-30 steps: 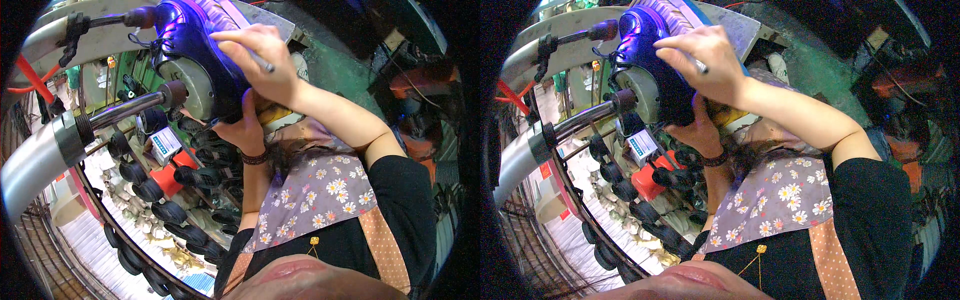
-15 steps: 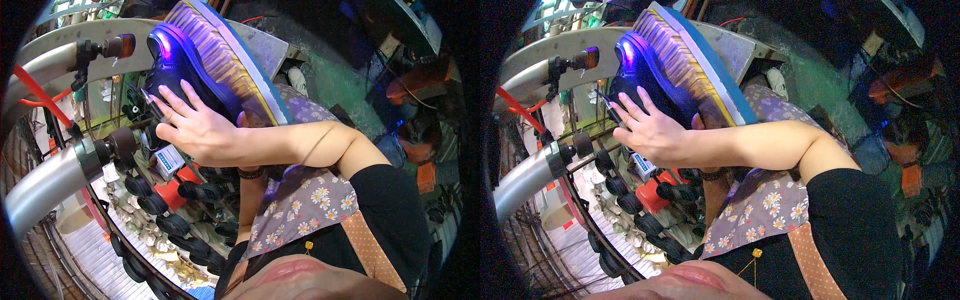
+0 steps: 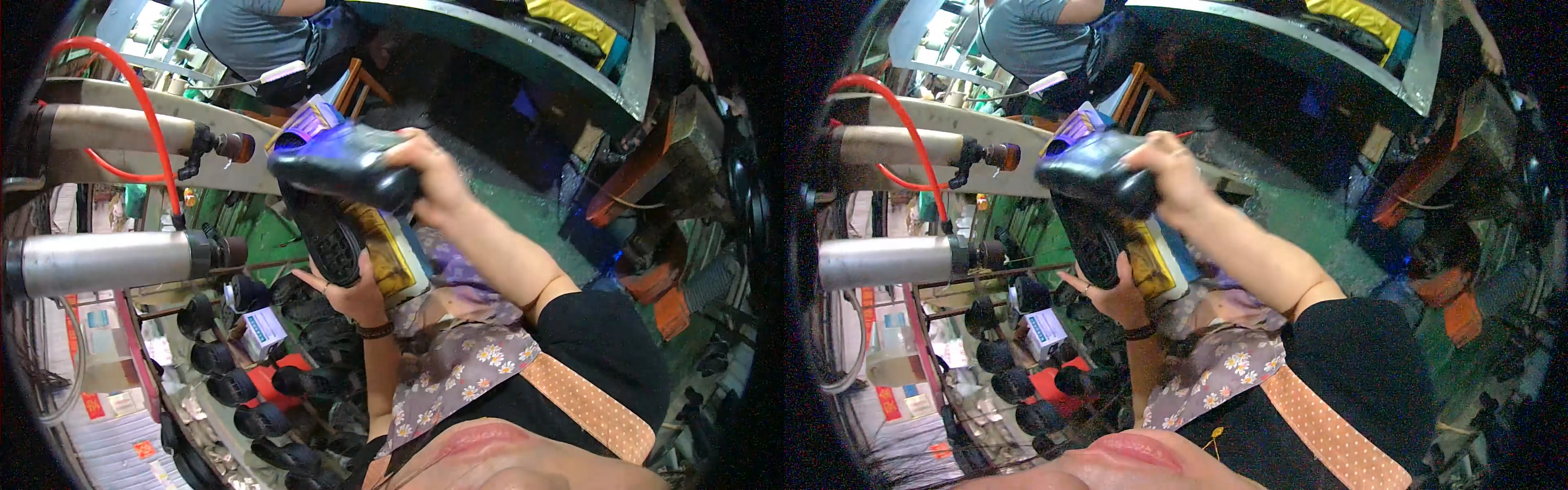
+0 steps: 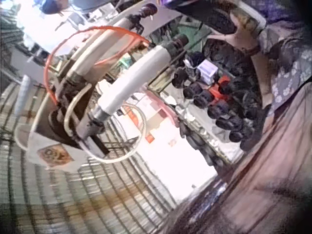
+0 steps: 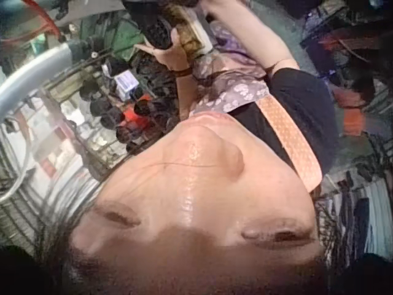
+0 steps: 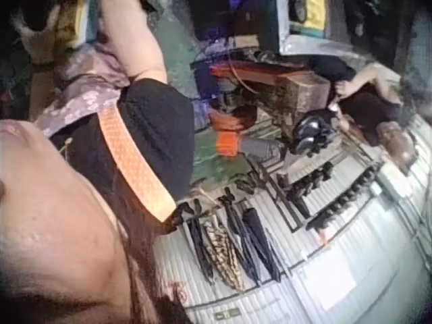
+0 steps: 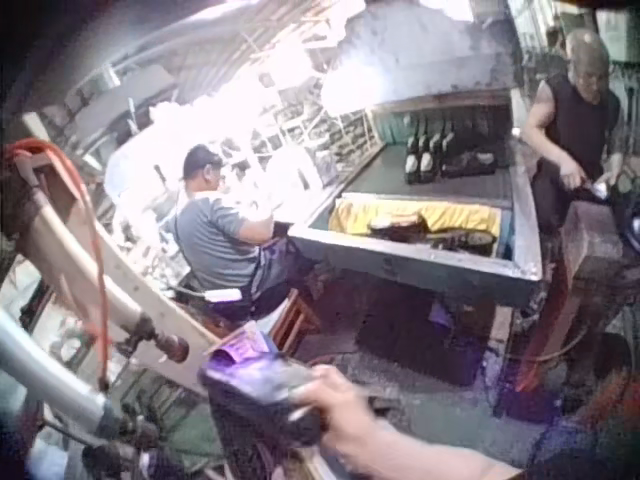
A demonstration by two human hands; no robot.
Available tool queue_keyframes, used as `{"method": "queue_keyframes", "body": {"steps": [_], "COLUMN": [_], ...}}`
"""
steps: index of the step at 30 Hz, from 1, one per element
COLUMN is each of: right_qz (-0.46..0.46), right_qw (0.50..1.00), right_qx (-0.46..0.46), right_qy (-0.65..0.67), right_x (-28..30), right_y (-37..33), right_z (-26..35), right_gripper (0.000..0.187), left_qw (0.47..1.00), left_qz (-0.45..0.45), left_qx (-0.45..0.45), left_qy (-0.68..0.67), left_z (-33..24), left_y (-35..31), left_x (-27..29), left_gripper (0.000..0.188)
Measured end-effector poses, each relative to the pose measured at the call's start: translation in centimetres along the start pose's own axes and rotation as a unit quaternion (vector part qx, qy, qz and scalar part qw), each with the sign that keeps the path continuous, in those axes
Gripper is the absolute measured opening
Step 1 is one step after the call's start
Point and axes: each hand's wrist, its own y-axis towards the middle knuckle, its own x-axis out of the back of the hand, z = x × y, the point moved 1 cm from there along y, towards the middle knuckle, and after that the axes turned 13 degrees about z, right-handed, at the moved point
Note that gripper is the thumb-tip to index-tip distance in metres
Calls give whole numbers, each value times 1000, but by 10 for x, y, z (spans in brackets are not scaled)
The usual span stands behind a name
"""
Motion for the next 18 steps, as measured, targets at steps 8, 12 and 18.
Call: {"method": "queue_keyframes", "body": {"steps": [8,12,18], "right_qz": [-134,-228,-100], "right_qw": [972,925,955], "right_qx": [135,189,154], "right_qy": [-135,-238,-232], "right_x": [91,137,146], "right_y": [-58,-1,161], "right_z": [142,207,301], "right_gripper": [22,21,34], "left_qw": [996,998,986], "left_qz": [-10,2,-25], "left_qx": [-39,-12,-29], "left_qy": [75,55,163], "left_z": [4,-8,0], "left_y": [-7,-6,-1], "left_x": [19,25,29], "left_gripper": [117,115,116]}}
